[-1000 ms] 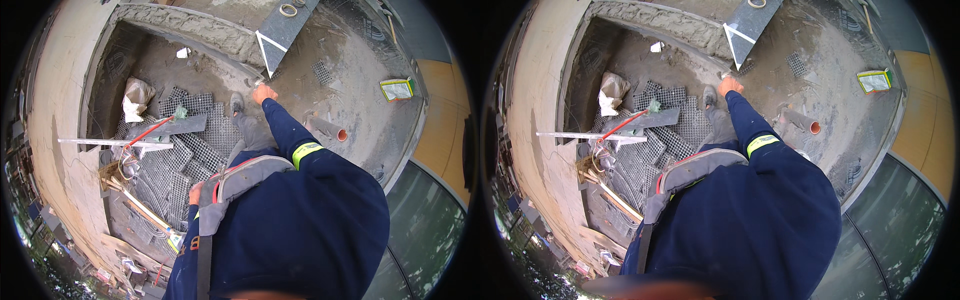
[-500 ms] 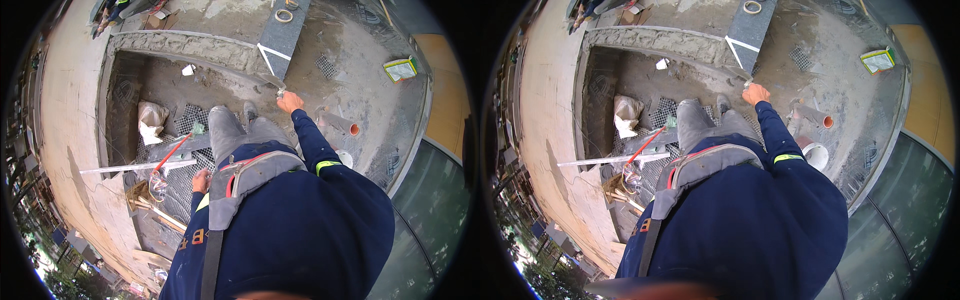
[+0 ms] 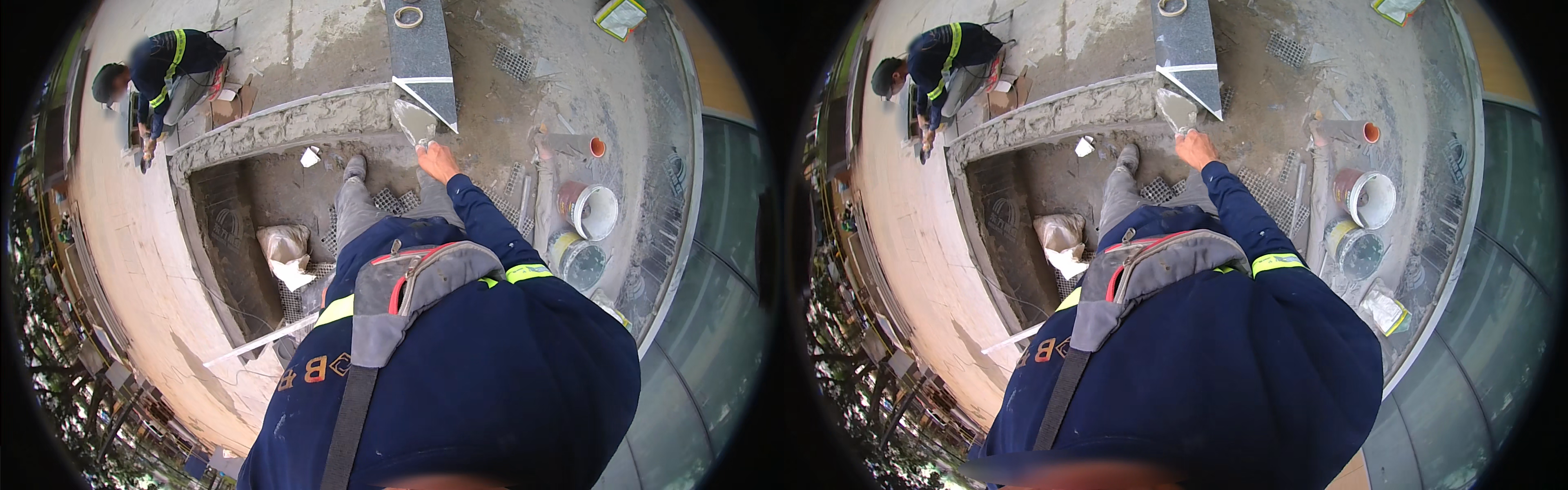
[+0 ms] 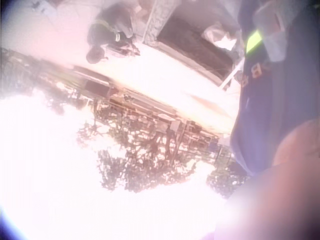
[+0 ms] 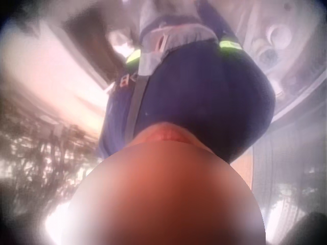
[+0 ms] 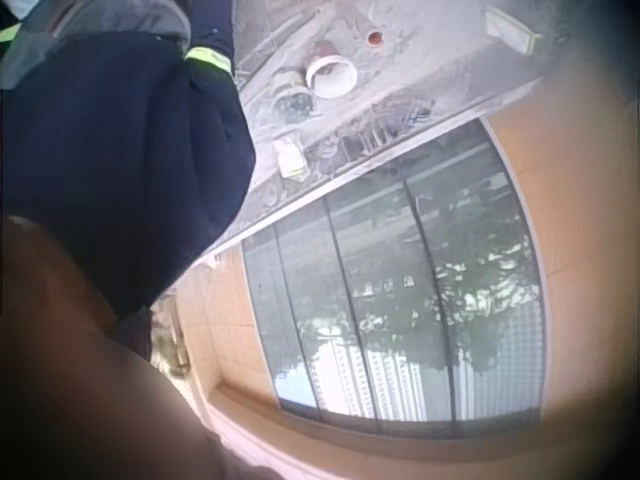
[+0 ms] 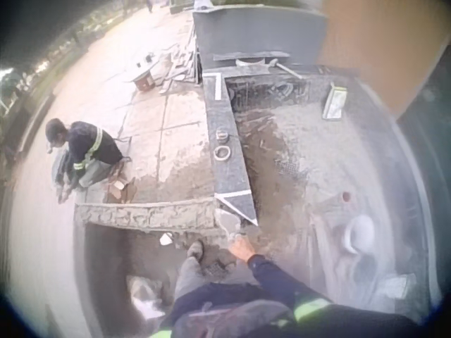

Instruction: The person uses a trowel to scoop wet cement from a pile and applies it to a concrete edge. They smooth the cement along the edge and continue adding more material to build up the surface.

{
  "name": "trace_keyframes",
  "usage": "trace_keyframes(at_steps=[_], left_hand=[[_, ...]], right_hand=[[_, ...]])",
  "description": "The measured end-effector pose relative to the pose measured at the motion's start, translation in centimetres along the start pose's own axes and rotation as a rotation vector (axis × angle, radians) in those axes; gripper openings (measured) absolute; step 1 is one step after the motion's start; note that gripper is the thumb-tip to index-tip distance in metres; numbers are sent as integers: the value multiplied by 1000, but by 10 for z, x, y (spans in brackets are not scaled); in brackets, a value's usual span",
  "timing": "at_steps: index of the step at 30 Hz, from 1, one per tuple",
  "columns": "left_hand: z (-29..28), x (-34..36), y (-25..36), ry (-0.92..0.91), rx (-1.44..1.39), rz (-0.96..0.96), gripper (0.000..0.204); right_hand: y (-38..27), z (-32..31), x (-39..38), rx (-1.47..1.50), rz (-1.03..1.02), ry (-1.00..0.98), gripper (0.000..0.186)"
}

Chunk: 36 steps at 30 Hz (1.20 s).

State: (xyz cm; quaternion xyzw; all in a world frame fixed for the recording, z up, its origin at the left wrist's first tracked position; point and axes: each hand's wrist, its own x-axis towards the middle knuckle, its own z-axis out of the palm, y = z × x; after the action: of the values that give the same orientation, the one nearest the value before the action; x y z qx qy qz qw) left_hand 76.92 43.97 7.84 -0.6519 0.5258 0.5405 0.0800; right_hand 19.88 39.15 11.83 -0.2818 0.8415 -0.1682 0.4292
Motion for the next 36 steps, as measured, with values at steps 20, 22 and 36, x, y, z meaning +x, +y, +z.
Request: trace_keyframes(at_steps=[20,22,36], left_hand=[[-318,210,157,-209,-338,-200,46],[-319,225,146,-249,-300,-194,45],[-342,240,135,-318,-174,-127,43]], right_hand=[[-159,97,23,107,431,331,42],[-161,101,24,123,466,367,42],[-78,49,4,1060,517,97,23]])
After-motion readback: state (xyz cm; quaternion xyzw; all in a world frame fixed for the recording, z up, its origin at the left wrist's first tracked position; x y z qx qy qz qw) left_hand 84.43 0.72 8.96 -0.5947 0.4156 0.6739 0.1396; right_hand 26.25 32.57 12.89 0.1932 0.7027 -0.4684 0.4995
